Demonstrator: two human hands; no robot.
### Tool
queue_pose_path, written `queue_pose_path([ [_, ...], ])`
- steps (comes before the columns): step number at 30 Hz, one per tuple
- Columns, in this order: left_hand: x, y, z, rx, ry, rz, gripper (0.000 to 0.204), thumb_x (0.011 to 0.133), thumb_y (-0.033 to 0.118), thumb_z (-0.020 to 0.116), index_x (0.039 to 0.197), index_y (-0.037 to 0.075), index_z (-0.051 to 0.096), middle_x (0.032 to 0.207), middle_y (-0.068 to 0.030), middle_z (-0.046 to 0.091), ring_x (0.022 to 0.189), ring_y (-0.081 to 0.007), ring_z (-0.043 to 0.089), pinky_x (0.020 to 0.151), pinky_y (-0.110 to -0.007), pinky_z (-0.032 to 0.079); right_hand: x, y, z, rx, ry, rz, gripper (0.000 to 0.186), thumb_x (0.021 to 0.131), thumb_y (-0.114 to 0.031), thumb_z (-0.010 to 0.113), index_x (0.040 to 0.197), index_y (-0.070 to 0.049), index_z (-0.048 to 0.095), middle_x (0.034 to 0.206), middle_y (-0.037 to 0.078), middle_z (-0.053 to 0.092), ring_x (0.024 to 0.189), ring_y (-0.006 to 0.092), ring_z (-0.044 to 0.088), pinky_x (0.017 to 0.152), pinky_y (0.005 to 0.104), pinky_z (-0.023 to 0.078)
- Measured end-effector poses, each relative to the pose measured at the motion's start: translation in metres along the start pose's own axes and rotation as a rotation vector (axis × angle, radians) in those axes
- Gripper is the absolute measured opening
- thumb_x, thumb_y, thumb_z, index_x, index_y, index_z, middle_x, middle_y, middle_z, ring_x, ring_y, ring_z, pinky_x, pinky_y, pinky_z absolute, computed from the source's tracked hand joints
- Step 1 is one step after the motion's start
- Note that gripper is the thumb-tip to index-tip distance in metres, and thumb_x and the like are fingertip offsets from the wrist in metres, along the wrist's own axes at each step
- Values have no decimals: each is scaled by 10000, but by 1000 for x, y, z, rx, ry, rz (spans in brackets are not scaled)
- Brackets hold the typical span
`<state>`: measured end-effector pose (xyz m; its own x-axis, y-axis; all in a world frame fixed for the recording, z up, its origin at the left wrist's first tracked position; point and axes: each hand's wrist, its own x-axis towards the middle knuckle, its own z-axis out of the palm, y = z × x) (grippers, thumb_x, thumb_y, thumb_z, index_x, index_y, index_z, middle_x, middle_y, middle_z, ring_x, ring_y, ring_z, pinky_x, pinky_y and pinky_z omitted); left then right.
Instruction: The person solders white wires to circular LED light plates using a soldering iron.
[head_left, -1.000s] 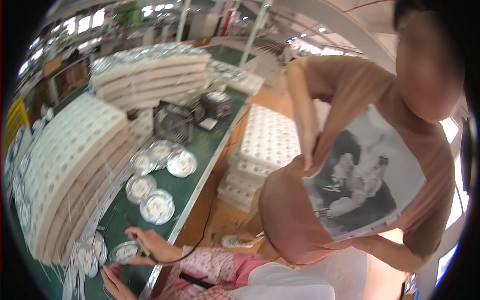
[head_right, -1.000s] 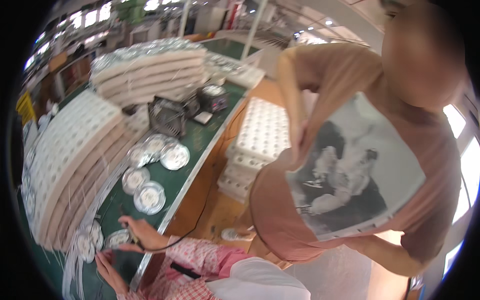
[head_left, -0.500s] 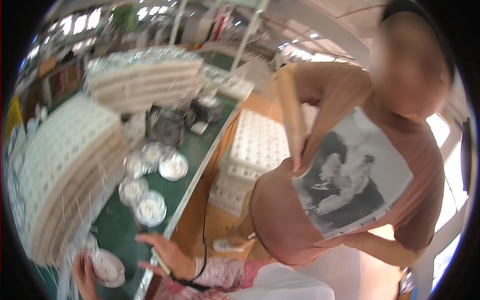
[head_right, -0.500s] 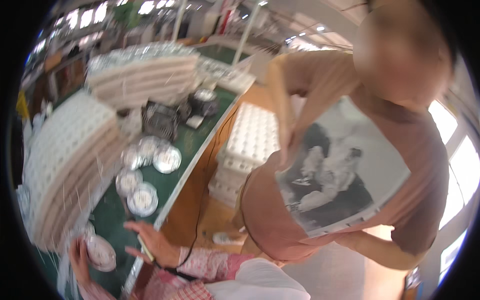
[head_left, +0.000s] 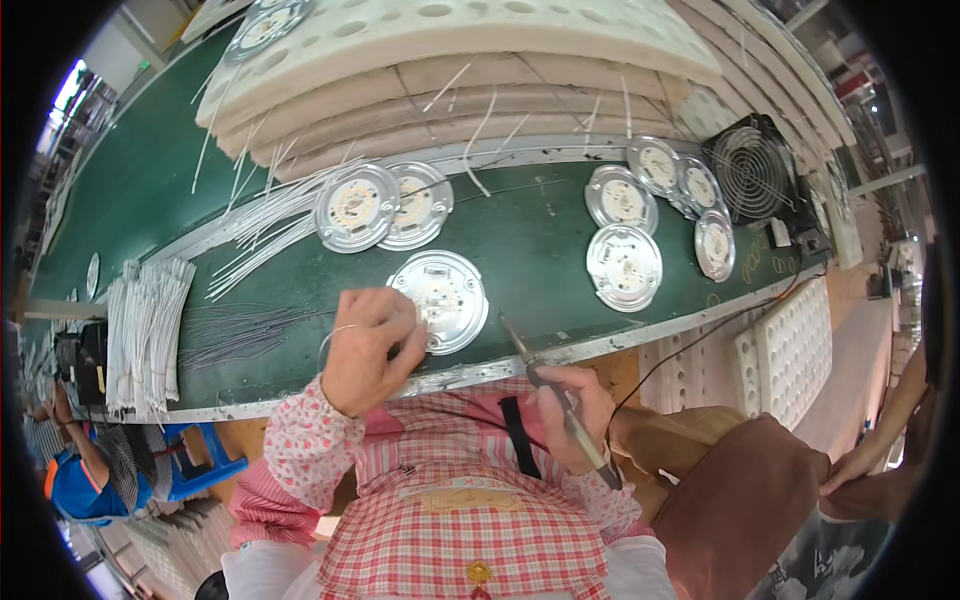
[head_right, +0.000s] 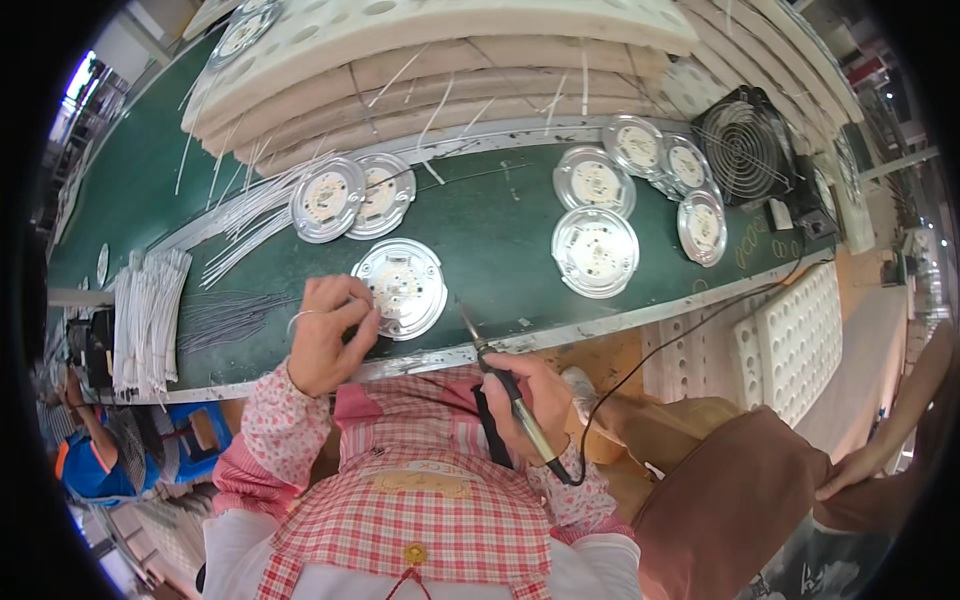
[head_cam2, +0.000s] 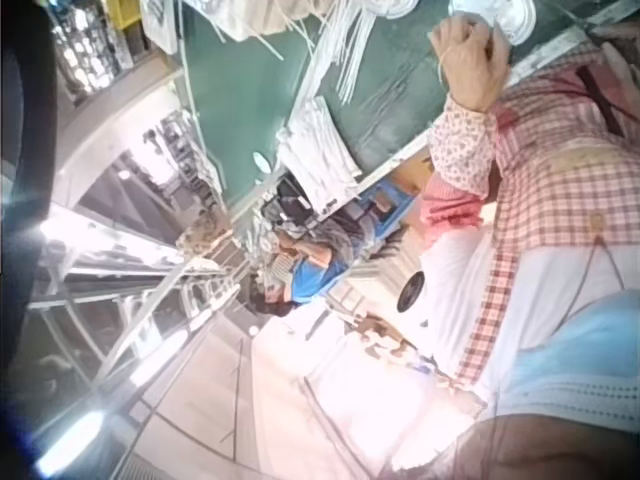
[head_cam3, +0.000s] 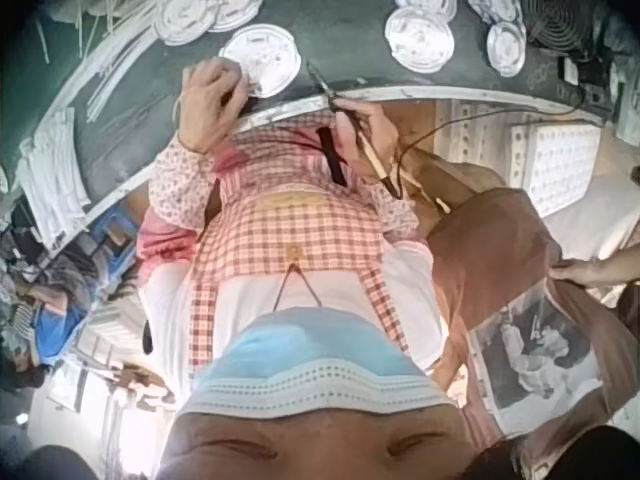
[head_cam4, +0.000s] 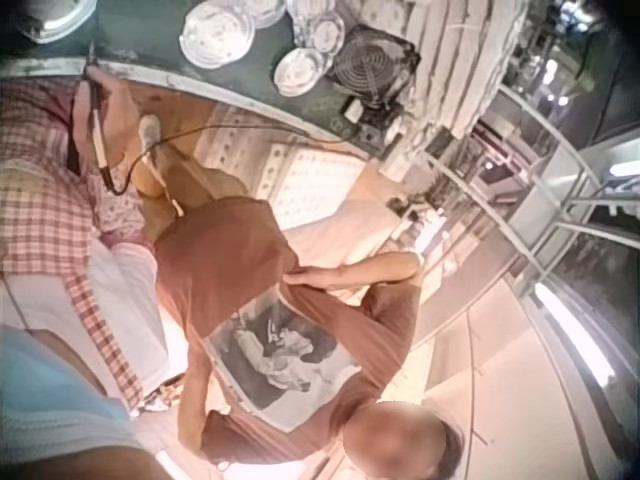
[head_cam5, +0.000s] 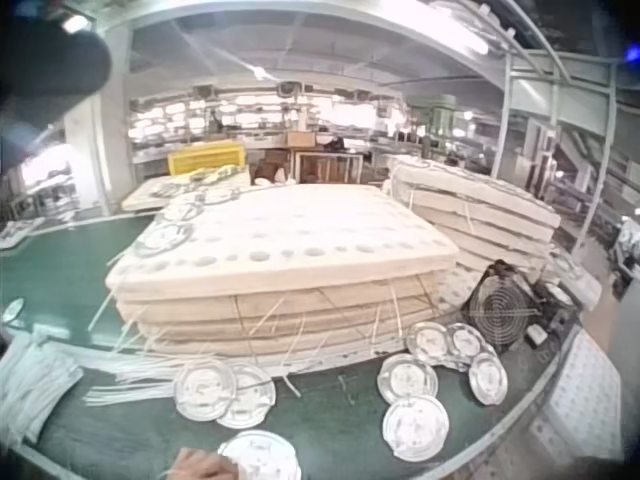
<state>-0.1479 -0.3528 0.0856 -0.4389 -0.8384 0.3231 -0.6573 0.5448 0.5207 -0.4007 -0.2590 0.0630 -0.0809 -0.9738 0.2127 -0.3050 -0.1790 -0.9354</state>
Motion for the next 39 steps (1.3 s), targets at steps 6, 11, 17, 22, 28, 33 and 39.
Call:
queue_pose_path([
  [6, -10, -3, 15, -106, 63, -72, 85, 763, 75, 729, 778, 63, 646, 898, -56, 604, 818, -253, 555, 762, -391, 383, 23, 8, 15, 38, -178, -73, 165, 959, -47, 583, 1094, 47, 599, 889, 147, 701, 696, 160, 697, 635, 279, 556],
  [11, -3, 0, 19, -4, 79, -14, 101, 723, 71, 732, 755, 67, 636, 884, -43, 590, 817, -247, 559, 739, -397, 385, 34, 12, 17, 69, -244, -13, 182, 972, -73, 569, 1098, 58, 585, 892, 151, 700, 712, 161, 695, 648, 289, 560],
  [17, 1, 3, 22, 100, 73, 18, 114, 715, 95, 731, 753, 69, 627, 875, -48, 566, 831, -250, 560, 733, -392, 400, 37, 12, 18, 89, -285, -10, 184, 979, -71, 553, 1109, 59, 560, 895, 166, 702, 727, 175, 701, 660, 295, 568],
  [22, 4, 3, 26, 128, 58, 25, 117, 701, 78, 727, 750, 62, 622, 882, -53, 561, 825, -250, 549, 725, -391, 406, 38, 8, 19, 96, -276, 32, 181, 988, -80, 544, 1103, 59, 558, 887, 164, 704, 733, 173, 706, 665, 296, 573],
  [28, 6, 5, 27, 151, 42, 27, 126, 698, 67, 733, 753, 57, 620, 899, -57, 558, 811, -256, 544, 730, -390, 421, 36, 3, 25, 165, -222, 124, 176, 998, -98, 537, 1083, 55, 561, 871, 166, 704, 734, 173, 715, 648, 285, 570],
  [33, 8, 2, 26, -74, 155, -209, 89, 771, 75, 735, 829, 69, 668, 926, -71, 595, 803, -285, 563, 716, -385, 444, 33, -1, 30, 143, -192, 161, 168, 996, -94, 539, 1063, 58, 567, 870, 168, 705, 727, 179, 720, 634, 283, 570],
  [39, 13, -8, 17, -128, 7, -248, 141, 790, 66, 758, 929, 75, 741, 876, -62, 688, 791, -272, 641, 742, -349, 446, 27, 1, 39, 208, -72, 130, 155, 913, -11, 618, 1060, 21, 656, 703, 81, 687, 597, 114, 650, 566, 257, 506],
])
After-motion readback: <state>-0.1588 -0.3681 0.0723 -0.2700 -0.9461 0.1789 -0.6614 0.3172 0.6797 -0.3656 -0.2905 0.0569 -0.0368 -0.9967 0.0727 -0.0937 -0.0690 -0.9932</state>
